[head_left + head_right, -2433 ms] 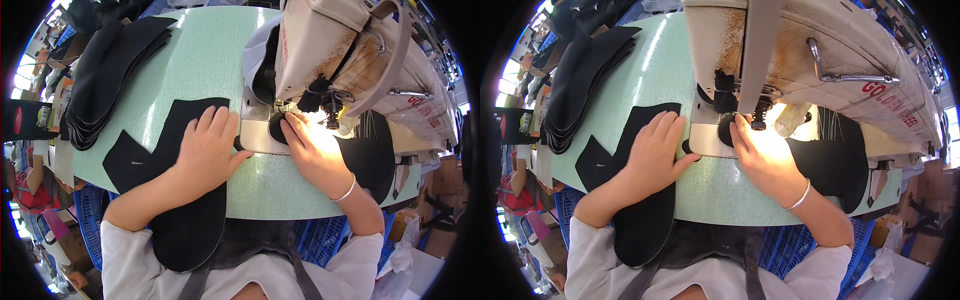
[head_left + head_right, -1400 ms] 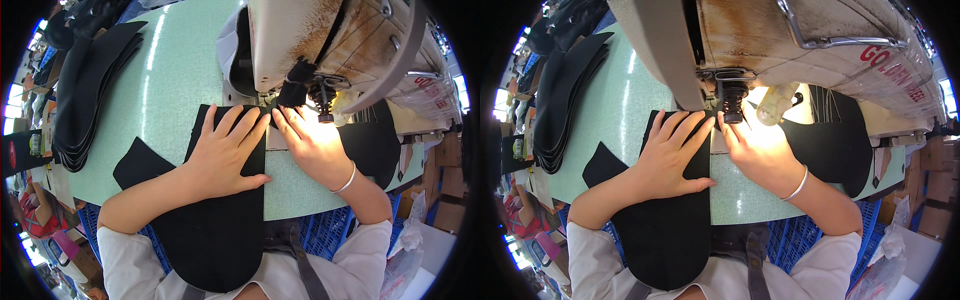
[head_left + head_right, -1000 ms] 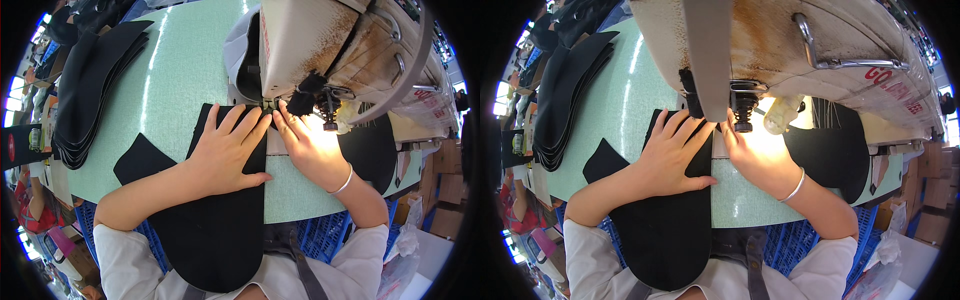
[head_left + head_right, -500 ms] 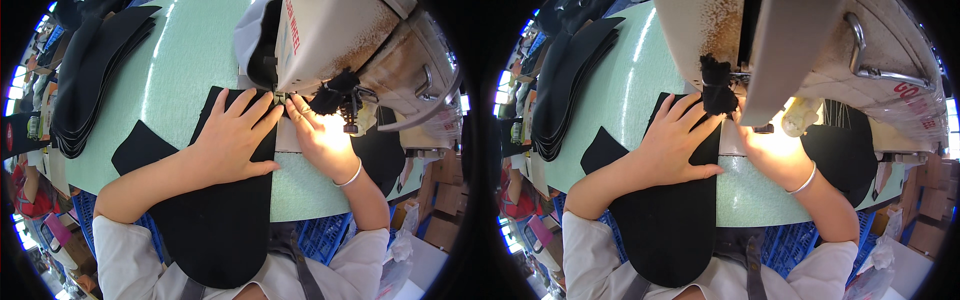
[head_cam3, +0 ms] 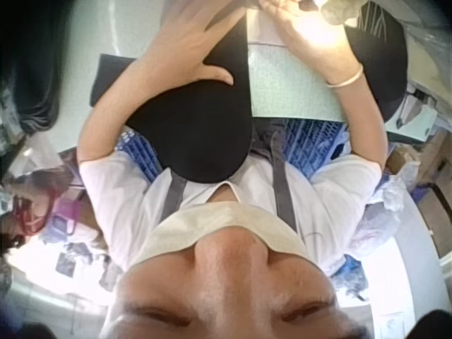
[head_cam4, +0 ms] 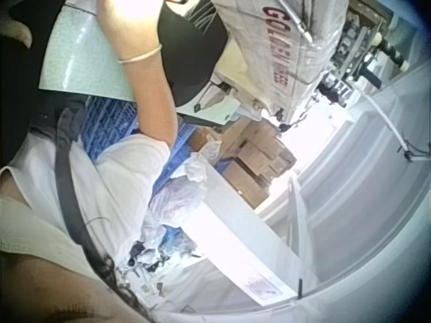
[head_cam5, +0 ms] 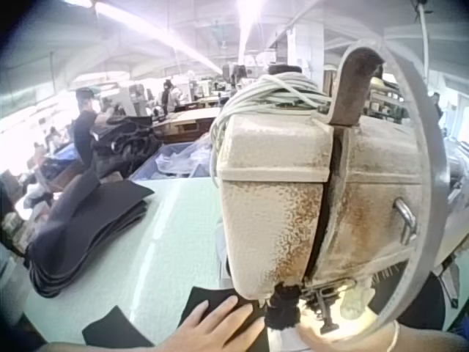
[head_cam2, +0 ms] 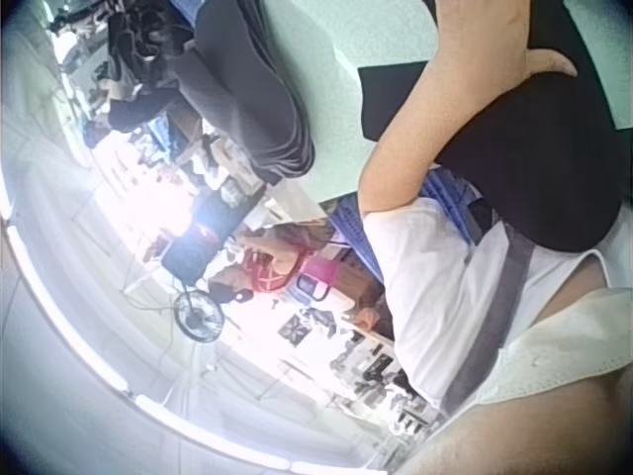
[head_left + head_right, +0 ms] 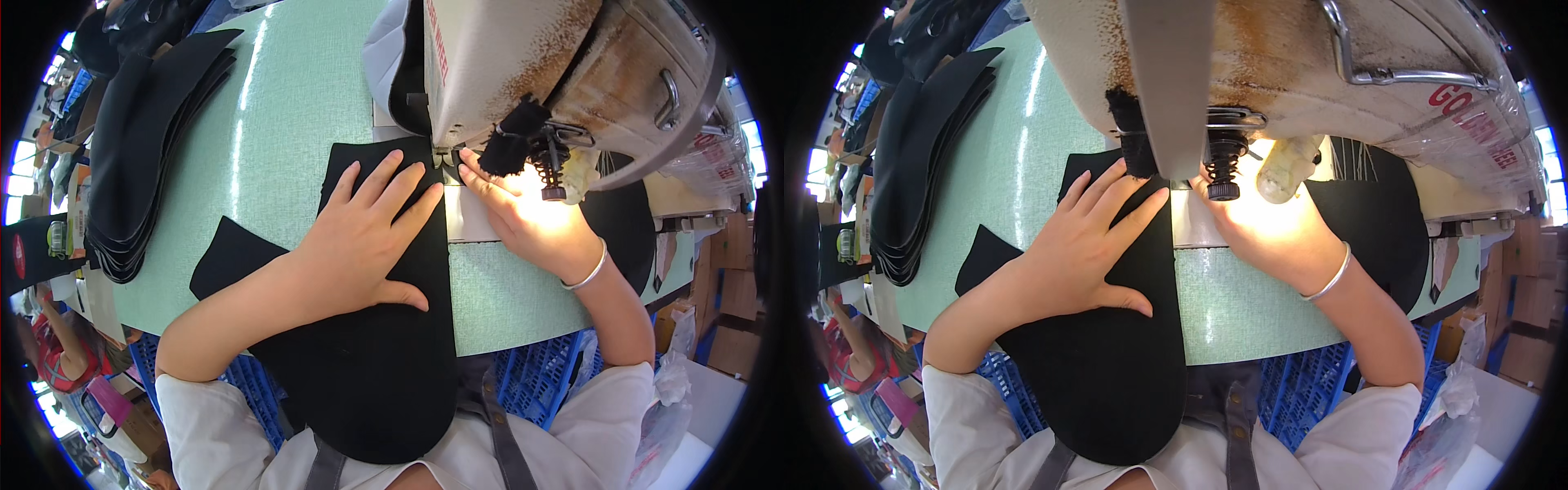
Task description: The person positions fabric pieces under a sewing machine to stitch them together and turns the sewn footwear uppers by hand.
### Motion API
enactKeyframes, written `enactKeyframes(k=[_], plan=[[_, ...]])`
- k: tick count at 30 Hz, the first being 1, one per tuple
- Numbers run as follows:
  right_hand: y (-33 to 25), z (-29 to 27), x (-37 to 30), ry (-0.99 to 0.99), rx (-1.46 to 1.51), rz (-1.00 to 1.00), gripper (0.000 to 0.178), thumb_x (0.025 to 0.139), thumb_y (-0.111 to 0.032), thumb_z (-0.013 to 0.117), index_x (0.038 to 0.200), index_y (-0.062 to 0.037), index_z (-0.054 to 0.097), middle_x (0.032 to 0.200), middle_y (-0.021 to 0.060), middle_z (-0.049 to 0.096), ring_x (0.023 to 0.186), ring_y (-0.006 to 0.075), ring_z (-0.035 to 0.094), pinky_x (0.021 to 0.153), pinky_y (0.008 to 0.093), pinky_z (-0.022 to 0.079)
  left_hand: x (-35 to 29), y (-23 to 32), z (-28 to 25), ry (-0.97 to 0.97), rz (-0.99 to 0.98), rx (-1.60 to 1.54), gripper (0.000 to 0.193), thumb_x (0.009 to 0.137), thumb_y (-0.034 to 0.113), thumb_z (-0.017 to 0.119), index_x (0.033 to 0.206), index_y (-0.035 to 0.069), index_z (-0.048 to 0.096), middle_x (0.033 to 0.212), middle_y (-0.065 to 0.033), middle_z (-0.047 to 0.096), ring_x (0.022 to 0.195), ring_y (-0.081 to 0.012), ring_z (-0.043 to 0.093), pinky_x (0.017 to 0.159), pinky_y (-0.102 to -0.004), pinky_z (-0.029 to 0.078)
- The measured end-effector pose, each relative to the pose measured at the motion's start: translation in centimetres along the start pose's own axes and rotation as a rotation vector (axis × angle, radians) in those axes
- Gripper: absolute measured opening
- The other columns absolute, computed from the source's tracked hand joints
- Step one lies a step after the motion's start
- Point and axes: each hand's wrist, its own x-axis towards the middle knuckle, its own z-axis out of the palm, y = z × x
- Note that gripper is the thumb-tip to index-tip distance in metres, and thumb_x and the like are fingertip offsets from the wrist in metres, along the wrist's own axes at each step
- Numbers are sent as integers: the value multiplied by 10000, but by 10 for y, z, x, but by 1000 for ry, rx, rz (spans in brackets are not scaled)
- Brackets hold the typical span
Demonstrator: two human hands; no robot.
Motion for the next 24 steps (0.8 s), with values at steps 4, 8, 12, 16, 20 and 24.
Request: enactKeyframes(k=[4,8,12,16,20,24], plan=[[-2,-13,1,2,29,-26,466,826,-33,626,1291,-52,604,1324,45,627,781,204,652,666,295,546,2,-2,-1,-2,-11,22,1100,636,612,785,1481,46,365,1350,-201,433,1387,-435,321,1102,-589,310],[-4,-20,7,-70,62,5,467,826,-35,621,1293,-55,606,1313,51,634,796,209,666,672,298,548,3,-5,-2,23,-7,15,1073,647,594,786,1474,46,377,1337,-200,446,1379,-432,335,1095,-580,320],[-13,-14,0,-85,7,-8,450,834,-44,600,1284,-44,611,1314,70,631,841,224,687,697,305,563,2,-8,-3,15,8,37,1035,658,561,789,1463,43,396,1315,-198,467,1376,-418,346,1090,-552,330],[-27,-13,3,-104,-96,32,426,835,-50,592,1259,-28,624,1318,99,623,891,242,697,743,324,573,1,-10,0,33,30,17,1024,657,541,794,1458,38,403,1312,-196,472,1376,-407,349,1108,-511,319],[-26,-10,4,-126,-39,75,420,828,-49,611,1246,-4,624,1320,145,613,937,284,694,795,352,569,4,-7,-6,6,12,15,999,677,529,793,1452,30,408,1338,-200,465,1381,-413,342,1118,-491,310],[-28,-5,4,-84,-34,81,416,826,-49,621,1239,5,623,1330,155,603,987,303,681,833,364,559,1,11,-6,-33,-41,34,1011,707,526,784,1459,-7,369,1389,-226,425,1393,-430,318,1100,-551,323]])
